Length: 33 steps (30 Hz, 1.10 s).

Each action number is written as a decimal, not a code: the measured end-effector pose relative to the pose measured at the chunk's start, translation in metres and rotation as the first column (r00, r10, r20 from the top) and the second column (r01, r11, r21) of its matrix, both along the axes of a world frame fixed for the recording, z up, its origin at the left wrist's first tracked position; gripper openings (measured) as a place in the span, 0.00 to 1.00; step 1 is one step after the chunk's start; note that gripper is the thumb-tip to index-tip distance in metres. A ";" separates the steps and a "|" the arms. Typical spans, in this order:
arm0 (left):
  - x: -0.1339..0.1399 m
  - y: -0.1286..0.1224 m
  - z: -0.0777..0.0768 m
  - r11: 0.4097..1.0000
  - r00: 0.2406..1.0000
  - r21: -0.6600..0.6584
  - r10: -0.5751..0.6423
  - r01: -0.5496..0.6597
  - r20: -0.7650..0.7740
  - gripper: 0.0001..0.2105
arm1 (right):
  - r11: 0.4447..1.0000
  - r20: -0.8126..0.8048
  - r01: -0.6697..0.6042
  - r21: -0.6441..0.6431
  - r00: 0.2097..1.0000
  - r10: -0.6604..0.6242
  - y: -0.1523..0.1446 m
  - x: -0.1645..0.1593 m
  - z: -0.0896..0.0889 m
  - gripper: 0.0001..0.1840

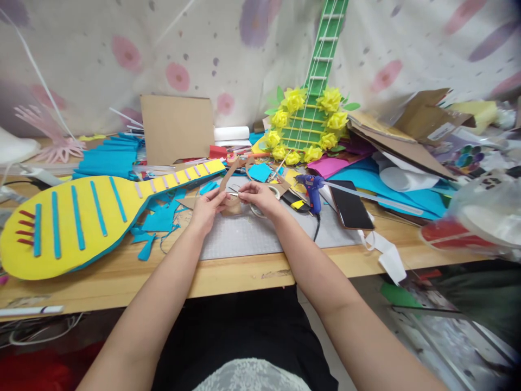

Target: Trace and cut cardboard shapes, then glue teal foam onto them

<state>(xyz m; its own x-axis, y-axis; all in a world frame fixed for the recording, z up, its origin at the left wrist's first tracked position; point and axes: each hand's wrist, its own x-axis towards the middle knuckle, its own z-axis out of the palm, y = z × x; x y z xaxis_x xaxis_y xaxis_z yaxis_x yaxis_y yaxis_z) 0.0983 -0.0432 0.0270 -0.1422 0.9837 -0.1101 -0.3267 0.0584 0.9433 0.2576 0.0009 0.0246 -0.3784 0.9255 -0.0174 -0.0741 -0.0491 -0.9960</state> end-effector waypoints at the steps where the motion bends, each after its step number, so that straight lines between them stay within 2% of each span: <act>1: 0.000 0.000 0.000 1.000 1.000 -0.003 0.002 -0.002 -0.003 0.12 | 1.000 -0.007 -0.005 -0.004 1.000 0.005 0.000 0.000 0.000 0.17; 4: 0.000 0.000 0.000 1.000 0.999 -0.012 -0.024 0.025 0.038 0.13 | 1.000 -0.011 0.001 -0.025 1.000 -0.001 0.001 0.001 -0.001 0.17; 9: 0.000 -0.001 0.002 0.970 0.963 0.097 -0.236 0.225 0.129 0.15 | 0.996 -0.063 0.059 -0.069 0.996 -0.063 0.005 0.002 -0.001 0.16; 14: -0.003 0.001 0.000 0.969 0.962 0.094 -0.240 0.229 0.133 0.16 | 0.994 -0.087 0.030 -0.109 0.995 -0.040 0.002 0.004 0.004 0.15; 20: -0.006 -0.001 0.002 0.949 0.941 0.076 -0.313 0.305 0.126 0.16 | 0.949 -0.249 0.159 -0.274 0.941 -0.230 -0.002 0.008 0.017 0.21; 22: -0.007 -0.002 0.002 0.937 0.930 0.085 -0.347 0.339 0.117 0.15 | 0.937 -0.258 0.177 -0.300 0.931 -0.258 0.000 0.011 0.019 0.19; 26: -0.007 -0.005 0.002 0.911 0.908 0.086 -0.410 0.403 0.088 0.13 | 0.919 -0.221 0.224 -0.324 0.927 -0.304 0.008 0.016 0.016 0.09; 29: -0.007 -0.006 0.004 0.897 0.897 0.034 -0.442 0.442 0.008 0.16 | 0.915 -0.234 0.230 -0.331 0.919 -0.316 0.012 0.021 0.014 0.08; 31: -0.011 -0.003 0.006 0.929 0.926 0.013 -0.368 0.370 -0.078 0.19 | 0.915 -0.255 0.254 -0.313 0.906 -0.338 0.014 0.023 0.014 0.08; 32: -0.016 0.001 0.007 0.961 0.954 0.023 -0.271 0.276 -0.132 0.20 | 0.912 -0.259 0.277 -0.302 0.897 -0.358 0.014 0.024 0.015 0.09; 33: -0.022 0.005 0.010 0.989 0.974 0.053 -0.123 0.135 -0.192 0.21 | 0.907 -0.259 0.301 -0.295 0.889 -0.379 0.014 0.025 0.016 0.08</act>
